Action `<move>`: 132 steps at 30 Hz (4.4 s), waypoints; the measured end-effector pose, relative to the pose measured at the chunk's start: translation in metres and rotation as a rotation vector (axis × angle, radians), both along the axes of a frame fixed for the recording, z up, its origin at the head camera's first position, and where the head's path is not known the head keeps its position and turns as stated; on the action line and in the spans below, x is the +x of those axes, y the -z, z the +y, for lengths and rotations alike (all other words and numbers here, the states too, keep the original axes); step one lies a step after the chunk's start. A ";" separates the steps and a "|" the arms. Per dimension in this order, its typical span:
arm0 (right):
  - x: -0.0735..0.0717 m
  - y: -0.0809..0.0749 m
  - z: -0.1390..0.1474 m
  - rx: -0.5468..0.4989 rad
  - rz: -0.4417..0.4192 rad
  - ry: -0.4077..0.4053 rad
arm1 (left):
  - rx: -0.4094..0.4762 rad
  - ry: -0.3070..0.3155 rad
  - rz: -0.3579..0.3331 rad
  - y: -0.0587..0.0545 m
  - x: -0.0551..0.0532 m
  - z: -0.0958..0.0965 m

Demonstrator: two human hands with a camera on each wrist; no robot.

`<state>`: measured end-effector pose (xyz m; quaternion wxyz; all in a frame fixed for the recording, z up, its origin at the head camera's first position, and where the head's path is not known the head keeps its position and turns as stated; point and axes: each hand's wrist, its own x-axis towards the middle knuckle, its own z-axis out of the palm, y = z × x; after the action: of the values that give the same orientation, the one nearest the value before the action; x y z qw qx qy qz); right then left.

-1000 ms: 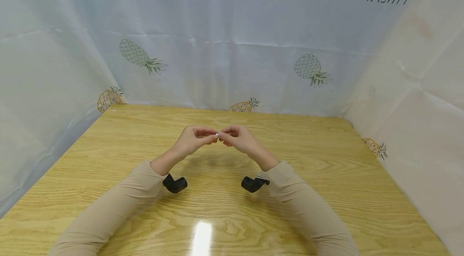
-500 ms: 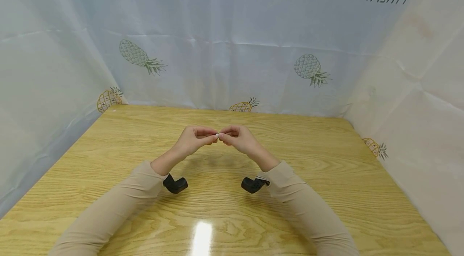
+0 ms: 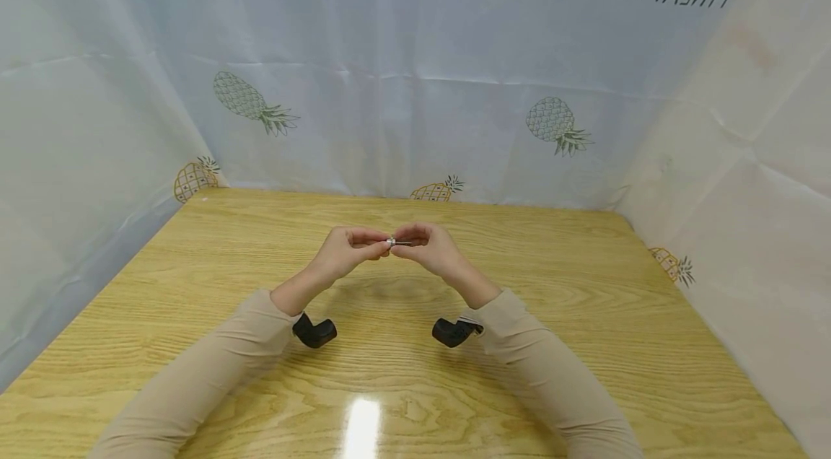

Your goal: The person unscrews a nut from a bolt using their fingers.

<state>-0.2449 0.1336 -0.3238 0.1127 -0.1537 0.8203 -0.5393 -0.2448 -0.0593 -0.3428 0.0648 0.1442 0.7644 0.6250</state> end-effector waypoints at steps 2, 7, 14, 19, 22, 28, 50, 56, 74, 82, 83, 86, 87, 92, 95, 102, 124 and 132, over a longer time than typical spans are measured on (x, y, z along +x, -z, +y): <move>0.000 0.000 0.000 -0.001 0.009 -0.004 | 0.011 -0.003 -0.003 0.000 0.000 0.000; -0.002 0.001 -0.001 0.038 -0.018 -0.004 | 0.012 -0.008 0.001 0.000 0.000 0.000; -0.004 0.003 -0.002 0.066 -0.026 0.012 | 0.003 -0.018 -0.004 0.001 -0.002 0.000; -0.003 0.002 -0.001 0.041 0.027 -0.018 | 0.010 -0.014 -0.001 0.003 -0.003 0.000; -0.003 0.002 -0.002 0.044 -0.005 -0.014 | 0.004 -0.009 0.006 0.004 -0.003 0.000; -0.003 0.001 -0.006 0.068 -0.029 0.013 | 0.005 -0.008 0.002 0.004 -0.003 0.001; -0.004 0.001 -0.003 0.069 0.029 -0.003 | -0.003 -0.030 -0.015 0.003 -0.002 0.000; -0.006 0.003 -0.005 0.083 -0.029 -0.016 | -0.015 -0.026 -0.021 0.004 -0.003 0.000; -0.005 0.003 -0.005 0.095 -0.023 0.008 | -0.013 -0.025 -0.006 0.004 -0.003 0.000; -0.003 0.003 -0.002 0.060 0.026 -0.008 | -0.001 -0.031 -0.007 0.004 -0.003 0.000; -0.003 0.003 -0.003 0.055 0.020 -0.009 | -0.001 -0.030 -0.005 0.004 -0.003 0.000; -0.005 0.004 -0.003 0.072 0.007 -0.005 | 0.000 -0.029 -0.018 0.004 -0.003 0.000; -0.005 0.004 -0.003 0.075 0.001 -0.001 | 0.000 -0.027 -0.020 0.004 -0.003 0.000; -0.005 0.005 -0.002 0.079 0.002 0.008 | -0.008 -0.031 -0.018 0.005 -0.004 0.000; -0.004 0.005 -0.002 0.058 0.013 -0.001 | -0.003 -0.036 -0.022 0.005 -0.004 0.000; -0.006 0.004 -0.005 0.087 -0.028 -0.028 | -0.008 -0.030 -0.011 0.006 -0.005 0.000; -0.006 0.005 -0.004 0.108 -0.012 -0.017 | -0.004 -0.033 -0.008 0.007 -0.004 -0.001; -0.006 0.005 -0.004 0.071 0.011 -0.016 | -0.001 -0.026 0.000 0.006 -0.004 0.000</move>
<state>-0.2511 0.1292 -0.3288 0.1178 -0.1593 0.8382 -0.5080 -0.2489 -0.0597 -0.3490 0.0568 0.1345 0.7667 0.6252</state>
